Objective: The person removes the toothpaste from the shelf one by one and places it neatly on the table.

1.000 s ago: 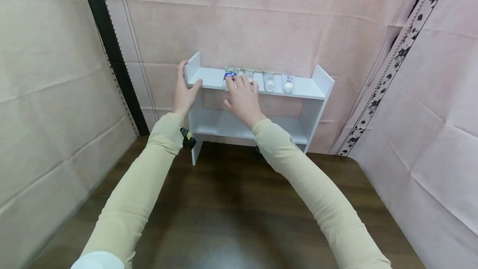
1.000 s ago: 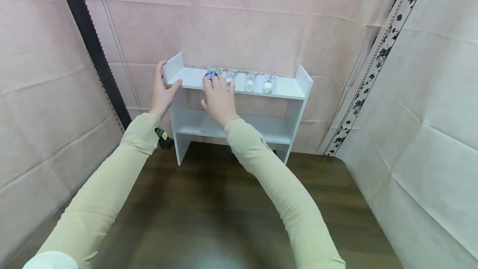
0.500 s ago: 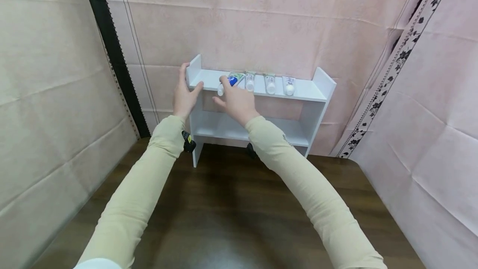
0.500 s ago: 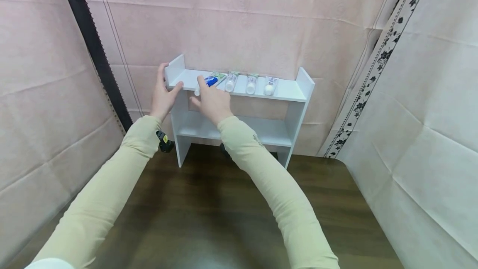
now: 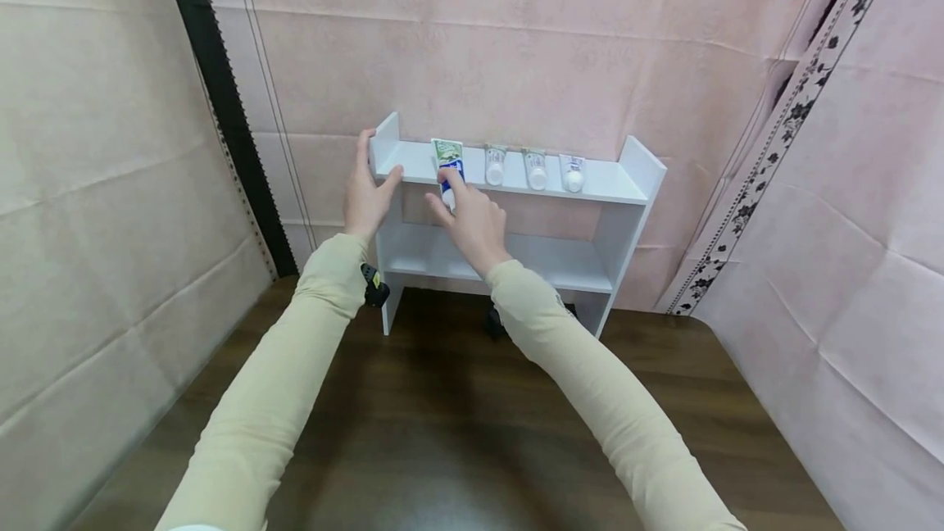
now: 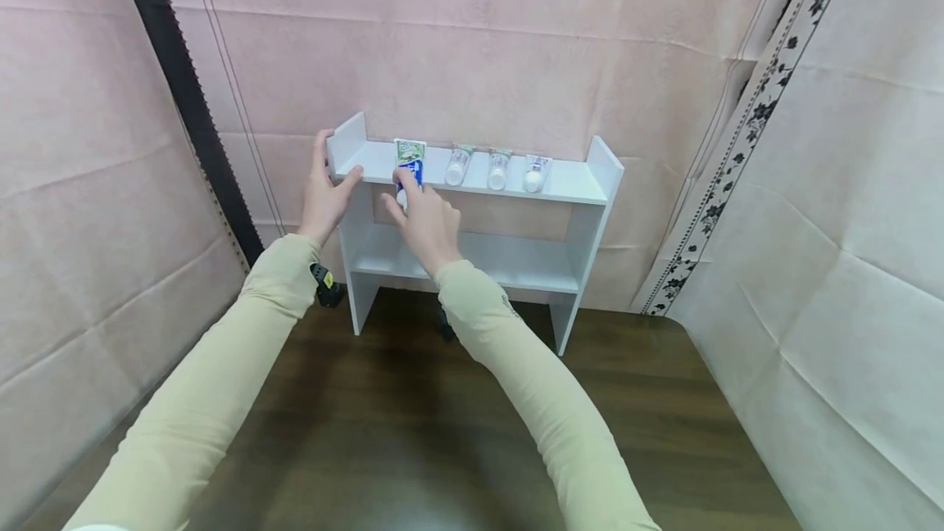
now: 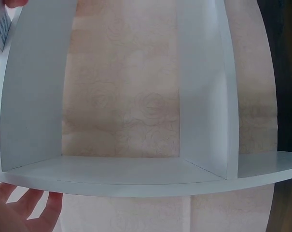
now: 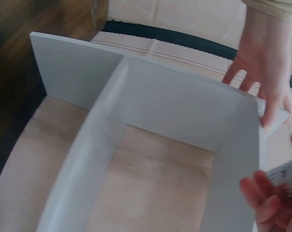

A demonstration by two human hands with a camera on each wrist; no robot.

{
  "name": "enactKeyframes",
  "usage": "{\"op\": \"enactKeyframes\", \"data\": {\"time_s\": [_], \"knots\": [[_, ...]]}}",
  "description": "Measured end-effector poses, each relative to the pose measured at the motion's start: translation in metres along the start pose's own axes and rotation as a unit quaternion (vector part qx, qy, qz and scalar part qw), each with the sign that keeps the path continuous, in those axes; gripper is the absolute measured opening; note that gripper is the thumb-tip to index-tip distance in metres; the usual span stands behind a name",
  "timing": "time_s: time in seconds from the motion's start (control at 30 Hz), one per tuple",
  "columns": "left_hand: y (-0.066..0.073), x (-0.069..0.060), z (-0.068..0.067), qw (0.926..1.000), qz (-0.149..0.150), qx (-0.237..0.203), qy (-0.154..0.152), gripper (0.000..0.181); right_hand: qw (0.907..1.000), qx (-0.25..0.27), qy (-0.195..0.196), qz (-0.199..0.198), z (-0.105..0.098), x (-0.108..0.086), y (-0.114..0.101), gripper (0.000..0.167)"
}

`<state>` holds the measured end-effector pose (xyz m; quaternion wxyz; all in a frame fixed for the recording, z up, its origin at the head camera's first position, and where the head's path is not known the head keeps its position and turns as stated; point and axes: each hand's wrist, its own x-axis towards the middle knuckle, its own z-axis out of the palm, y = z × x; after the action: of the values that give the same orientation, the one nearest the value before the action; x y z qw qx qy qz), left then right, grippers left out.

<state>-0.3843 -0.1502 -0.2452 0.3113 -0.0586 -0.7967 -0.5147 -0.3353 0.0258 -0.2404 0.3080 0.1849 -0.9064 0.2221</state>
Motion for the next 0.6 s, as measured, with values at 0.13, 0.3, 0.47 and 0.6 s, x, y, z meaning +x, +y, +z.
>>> {"op": "enactKeyframes", "data": {"time_s": [0.13,0.3,0.47,0.6], "knots": [[0.001,-0.001,-0.002,1.0000,-0.004,0.003,-0.003,0.067,0.9993,-0.002,0.037,-0.009,0.004,-0.006,0.001,0.028],[0.001,0.000,-0.001,0.9999,-0.010,0.003,0.000,0.068,0.9979,0.007,0.058,-0.029,0.000,-0.016,0.002,0.027],[0.002,-0.001,-0.002,0.9999,-0.015,0.006,0.004,0.067,0.9971,0.025,0.054,-0.047,0.000,-0.030,0.003,0.028],[0.002,-0.002,-0.001,0.9998,-0.018,0.012,0.000,0.067,0.9963,0.033,0.060,-0.052,0.005,-0.043,0.004,0.027]]}}
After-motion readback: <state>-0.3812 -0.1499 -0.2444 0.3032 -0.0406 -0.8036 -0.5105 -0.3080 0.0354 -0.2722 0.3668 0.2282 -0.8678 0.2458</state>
